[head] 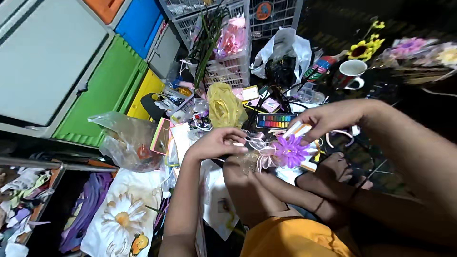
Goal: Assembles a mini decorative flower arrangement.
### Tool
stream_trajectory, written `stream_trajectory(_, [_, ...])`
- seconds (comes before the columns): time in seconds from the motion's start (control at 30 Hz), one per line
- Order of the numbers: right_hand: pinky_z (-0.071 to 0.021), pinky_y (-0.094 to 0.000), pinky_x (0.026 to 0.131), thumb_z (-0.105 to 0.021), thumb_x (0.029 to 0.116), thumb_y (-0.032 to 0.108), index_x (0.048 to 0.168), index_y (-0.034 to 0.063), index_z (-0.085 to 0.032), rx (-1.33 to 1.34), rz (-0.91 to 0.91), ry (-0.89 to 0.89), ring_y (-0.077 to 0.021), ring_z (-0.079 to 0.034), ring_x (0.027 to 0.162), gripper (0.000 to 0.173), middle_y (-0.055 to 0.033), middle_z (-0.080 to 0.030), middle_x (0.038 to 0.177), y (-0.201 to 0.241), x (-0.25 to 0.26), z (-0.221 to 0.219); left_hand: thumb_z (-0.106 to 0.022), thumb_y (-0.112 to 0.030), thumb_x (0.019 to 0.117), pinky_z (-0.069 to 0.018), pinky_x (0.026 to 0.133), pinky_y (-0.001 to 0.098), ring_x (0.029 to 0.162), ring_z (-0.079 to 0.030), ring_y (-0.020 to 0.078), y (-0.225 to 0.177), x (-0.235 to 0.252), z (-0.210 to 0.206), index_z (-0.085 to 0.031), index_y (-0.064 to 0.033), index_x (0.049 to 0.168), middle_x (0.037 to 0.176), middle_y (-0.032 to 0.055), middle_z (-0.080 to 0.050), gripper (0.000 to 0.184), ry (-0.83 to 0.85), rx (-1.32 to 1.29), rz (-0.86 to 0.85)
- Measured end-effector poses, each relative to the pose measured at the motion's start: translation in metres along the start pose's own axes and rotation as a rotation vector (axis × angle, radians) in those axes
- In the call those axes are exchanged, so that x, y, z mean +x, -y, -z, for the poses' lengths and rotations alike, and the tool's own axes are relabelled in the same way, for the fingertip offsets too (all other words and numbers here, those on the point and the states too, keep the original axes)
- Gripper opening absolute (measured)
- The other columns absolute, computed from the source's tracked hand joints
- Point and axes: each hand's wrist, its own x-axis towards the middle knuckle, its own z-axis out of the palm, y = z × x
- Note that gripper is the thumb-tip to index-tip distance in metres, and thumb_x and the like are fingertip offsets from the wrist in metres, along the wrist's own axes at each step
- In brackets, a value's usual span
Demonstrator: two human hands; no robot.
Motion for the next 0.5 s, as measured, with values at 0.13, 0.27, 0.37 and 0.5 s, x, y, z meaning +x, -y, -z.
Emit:
stream_trajectory(0.13, [-0.0542, -0.0310, 0.077, -0.071, 0.0907, -0.004, 0.110, -0.0023, -0.072, -0.225, -0.106, 0.030, -0.0156, -0.067, 0.079, 0.020, -0.0112, -0.072, 0.091, 0.040, 0.003, 0.014, -0.074, -0.009, 0.0901, -0.0567, 0.079, 0.0209, 0.084, -0.067, 0.0006, 0.009, 0.029, -0.019, -0.068, 0.0005, 0.109, 0.094, -0.0018, -0.072, 0.022, 0.312, -0.149, 0.090])
stream_trajectory(0.27, [-0.0555, -0.0294, 0.077, -0.070, 0.0908, -0.003, 0.106, -0.0028, -0.071, -0.180, -0.042, 0.031, -0.0136, -0.068, 0.079, 0.016, -0.0096, -0.072, 0.089, 0.033, 0.005, 0.034, -0.072, 0.000, 0.0868, -0.0580, 0.080, 0.0220, 0.082, -0.069, -0.0002, 0.025, 0.042, -0.046, -0.072, -0.0032, 0.098, 0.088, -0.0065, -0.074, 0.012, 0.209, -0.365, 0.077])
stream_trajectory(0.37, [-0.0562, -0.0306, 0.077, -0.062, 0.0960, -0.004, 0.125, -0.0041, -0.064, -0.072, -0.063, -0.059, -0.0156, -0.068, 0.081, 0.029, -0.0129, -0.072, 0.096, 0.034, 0.001, 0.043, -0.068, 0.007, 0.0847, -0.0589, 0.083, 0.0237, 0.087, -0.070, 0.0018, 0.030, 0.047, -0.067, -0.071, -0.0018, 0.107, 0.096, -0.0046, -0.075, 0.024, 0.144, -0.561, -0.019])
stream_trajectory(0.5, [-0.0571, -0.0258, 0.078, -0.046, 0.1077, 0.017, 0.137, 0.0053, -0.056, 0.183, 0.110, -0.321, -0.0074, -0.067, 0.086, 0.033, -0.0045, -0.069, 0.103, 0.017, -0.009, 0.053, -0.059, 0.013, 0.0866, -0.0603, 0.080, 0.0253, 0.083, -0.072, 0.0052, 0.022, 0.058, -0.095, -0.069, -0.0026, 0.105, 0.093, -0.0009, -0.076, 0.027, -0.150, -0.857, -0.086])
